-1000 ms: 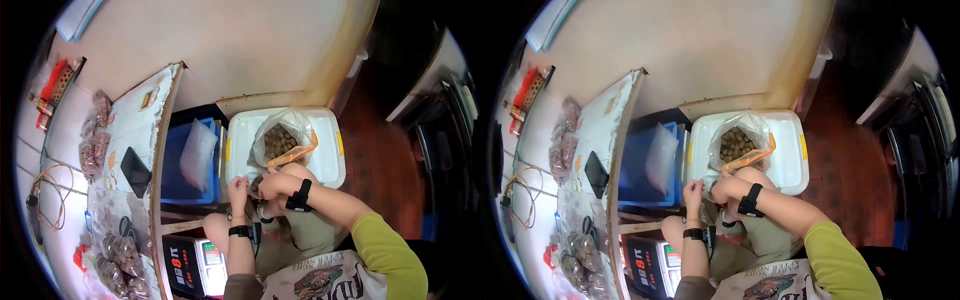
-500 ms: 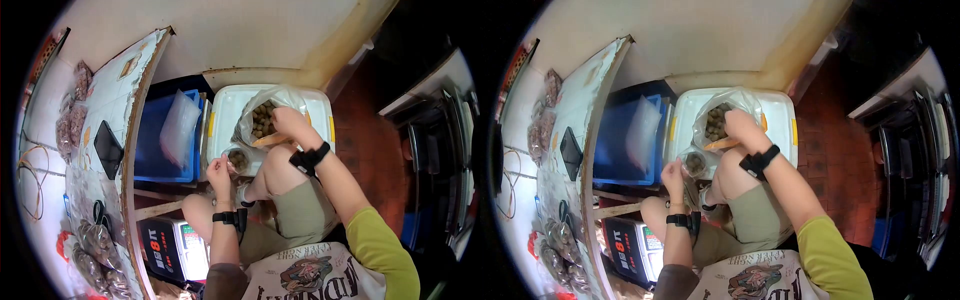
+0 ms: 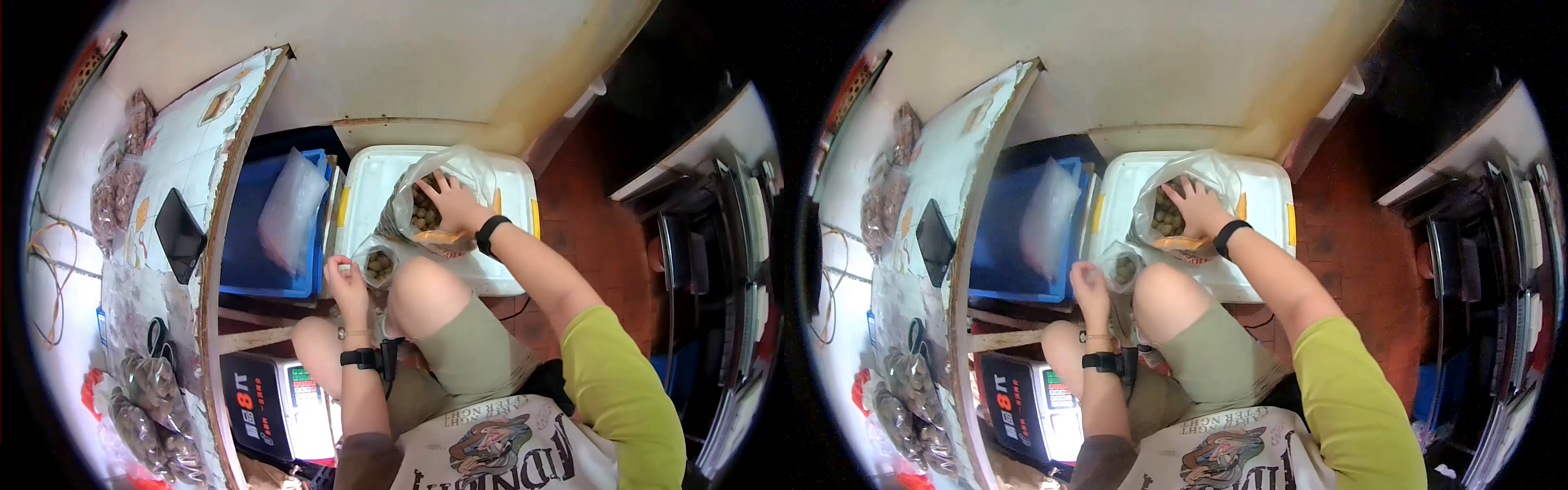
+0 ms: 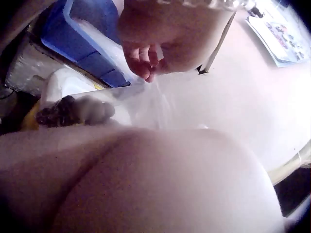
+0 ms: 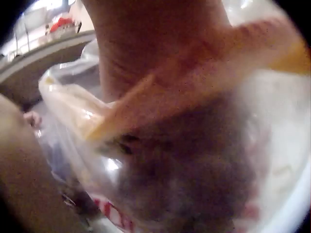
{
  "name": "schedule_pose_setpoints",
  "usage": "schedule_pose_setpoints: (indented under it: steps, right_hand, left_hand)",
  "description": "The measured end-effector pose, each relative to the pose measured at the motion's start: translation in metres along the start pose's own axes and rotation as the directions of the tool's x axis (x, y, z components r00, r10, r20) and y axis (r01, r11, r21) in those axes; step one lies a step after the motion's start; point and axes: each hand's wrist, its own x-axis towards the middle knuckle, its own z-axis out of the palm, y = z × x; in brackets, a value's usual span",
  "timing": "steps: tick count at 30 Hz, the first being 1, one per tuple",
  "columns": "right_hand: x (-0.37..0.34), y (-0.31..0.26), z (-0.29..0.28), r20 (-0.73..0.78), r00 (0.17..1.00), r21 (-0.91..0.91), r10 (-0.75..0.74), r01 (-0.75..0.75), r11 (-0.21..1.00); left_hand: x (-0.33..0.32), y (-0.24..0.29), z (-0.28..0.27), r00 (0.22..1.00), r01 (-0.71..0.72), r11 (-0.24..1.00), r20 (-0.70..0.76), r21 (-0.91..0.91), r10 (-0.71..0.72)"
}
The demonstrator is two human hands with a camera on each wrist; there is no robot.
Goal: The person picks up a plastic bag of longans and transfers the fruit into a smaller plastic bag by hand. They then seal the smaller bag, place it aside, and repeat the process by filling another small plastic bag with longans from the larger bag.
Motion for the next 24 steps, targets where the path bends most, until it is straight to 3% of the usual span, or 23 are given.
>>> schedule_pose_setpoints:
  steps: [1, 3, 4, 5, 8, 10, 13, 17, 18, 19, 21, 23, 24]
  right_hand:
    - [-0.004, -0.001, 0.005, 0.008, 1.0, -0.008, -0.008, 0.008, 1.0]
    - [-0.012, -0.006, 0.013, -0.216, 0.976, 0.026, -0.013, 0.019, 0.999]
    - [-0.014, -0.008, 0.015, -0.212, 0.977, 0.034, -0.014, 0.021, 0.999]
    - [-0.015, -0.011, 0.016, -0.206, 0.978, 0.026, -0.025, 0.031, 0.999]
    - [-0.011, -0.016, 0.02, -0.15, 0.988, 0.093, 0.029, -0.015, 0.996]
    - [-0.009, -0.022, 0.025, -0.277, 0.96, 0.054, 0.045, -0.031, 0.998]
    - [-0.001, -0.033, 0.025, -0.198, 0.976, 0.034, 0.093, -0.088, 0.996]
    - [0.01, -0.035, 0.025, -0.27, 0.959, 0.008, 0.09, -0.092, 0.996]
    - [0.013, -0.036, 0.026, -0.263, 0.962, 0.001, 0.079, -0.081, 0.997]
    - [0.018, -0.038, 0.028, -0.186, 0.979, 0.06, 0.085, -0.075, 0.995]
    - [0.028, -0.042, 0.032, -0.034, 0.995, 0.176, 0.089, -0.081, 0.981]
    - [0.026, -0.056, 0.034, -0.013, 0.988, 0.169, 0.155, -0.151, 0.974]
    - [0.017, -0.073, 0.009, 0.018, 0.969, 0.251, 0.245, -0.241, 0.937]
  left_hand:
    - [0.0, -0.001, -0.003, 1.0, 0.01, 1.0, -0.008, -0.005, -0.011]
    - [0.003, 0.002, -0.008, 0.94, -0.334, 0.933, 0.12, 0.133, 0.32]
    - [0.0, 0.01, -0.009, 0.971, -0.208, 0.974, 0.139, 0.092, 0.194]
    - [-0.002, 0.011, -0.007, 0.974, -0.198, 0.976, 0.128, 0.09, 0.186]
    - [-0.004, 0.01, -0.002, 0.969, -0.245, 0.958, 0.045, 0.148, 0.241]
    - [-0.005, 0.006, -0.003, 0.966, -0.24, 0.959, 0.133, 0.148, 0.221]
    - [-0.002, 0.01, -0.008, 0.954, -0.252, 0.957, 0.206, 0.145, 0.22]
    - [0.002, 0.023, -0.009, 0.974, -0.131, 0.988, 0.195, 0.08, 0.113]
    - [0.002, 0.021, -0.007, 0.968, -0.203, 0.974, 0.172, 0.105, 0.183]
    - [0.001, 0.018, -0.007, 0.955, -0.273, 0.953, 0.159, 0.132, 0.252]
    - [0.002, 0.014, -0.008, 0.961, -0.253, 0.95, 0.161, 0.182, 0.226]
    - [0.006, 0.015, -0.011, 0.966, -0.239, 0.944, 0.152, 0.227, 0.209]
    - [0.007, 0.015, -0.016, 0.966, -0.238, 0.941, 0.153, 0.239, 0.206]
